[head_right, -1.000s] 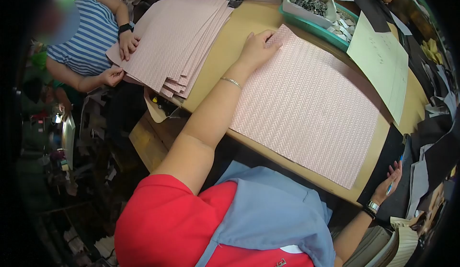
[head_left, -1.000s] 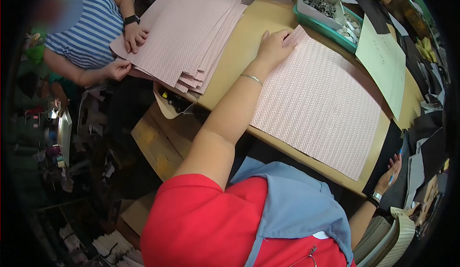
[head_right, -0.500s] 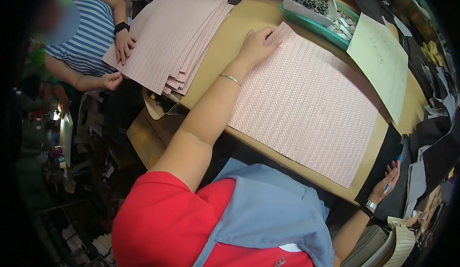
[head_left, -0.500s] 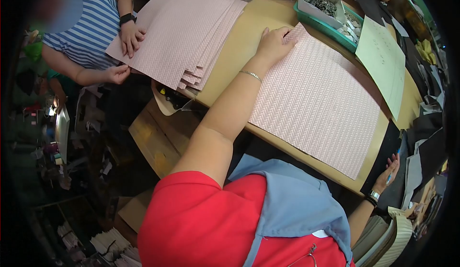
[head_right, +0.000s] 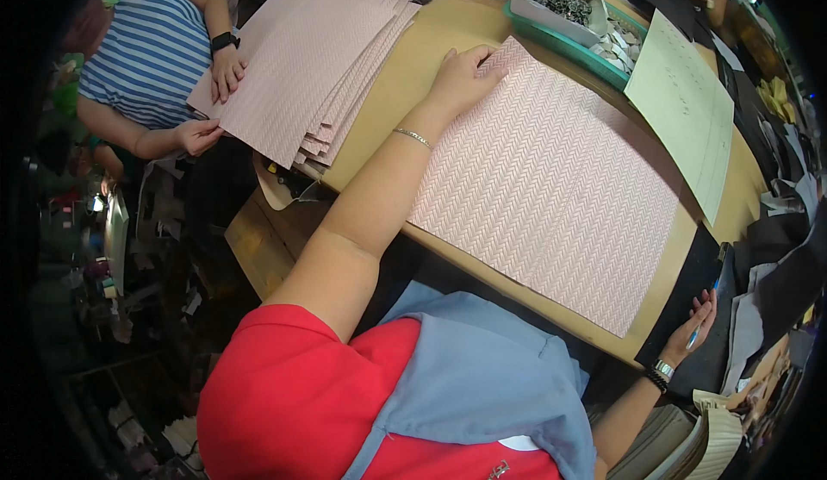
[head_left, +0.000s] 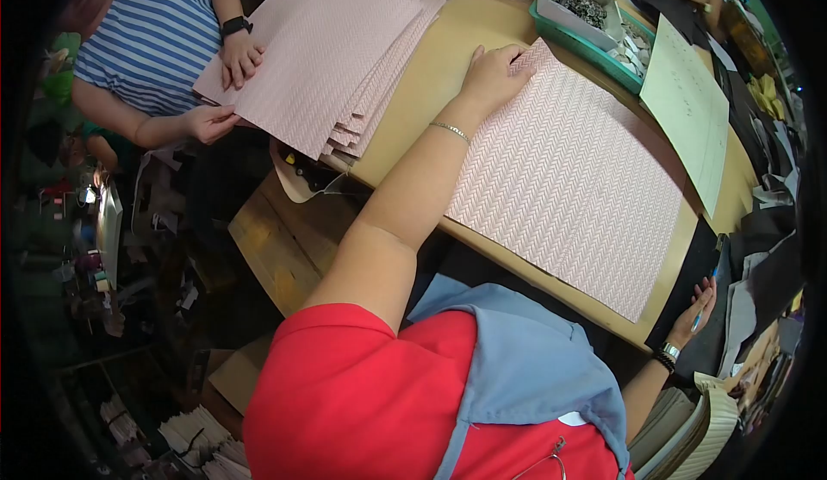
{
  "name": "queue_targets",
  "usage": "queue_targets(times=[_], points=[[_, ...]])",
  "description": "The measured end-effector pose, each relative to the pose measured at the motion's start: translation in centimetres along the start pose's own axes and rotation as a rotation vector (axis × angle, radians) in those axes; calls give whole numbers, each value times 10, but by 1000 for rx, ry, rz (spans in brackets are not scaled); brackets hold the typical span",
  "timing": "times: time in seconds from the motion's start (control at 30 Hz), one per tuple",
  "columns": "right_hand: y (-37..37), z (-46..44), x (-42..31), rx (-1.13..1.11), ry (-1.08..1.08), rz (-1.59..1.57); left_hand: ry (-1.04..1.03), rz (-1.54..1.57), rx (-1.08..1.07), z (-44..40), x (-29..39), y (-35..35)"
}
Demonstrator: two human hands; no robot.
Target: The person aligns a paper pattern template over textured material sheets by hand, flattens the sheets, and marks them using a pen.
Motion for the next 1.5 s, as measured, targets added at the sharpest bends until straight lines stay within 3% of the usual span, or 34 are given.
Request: queue_targets(times=[1.0,1.17,1.5], points=[[-3,2,-6,7,-12,1,-69,28,61,1,0,-2],[-6,6,-13,14,9,11,-30,11,-8,-4,-6,-6],[12,-6,28,87,105,18,-35,-19,5,-5,-8,-8]])
Point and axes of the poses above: each hand's wrist, its own z-axis away from the middle knuckle, its own y-axis out of the back of the hand, x = y × z, the point moved 3 cm from there along -z, towards the middle knuckle, and after that the axes turned 9 degrees about -z, right-handed, at the moved point
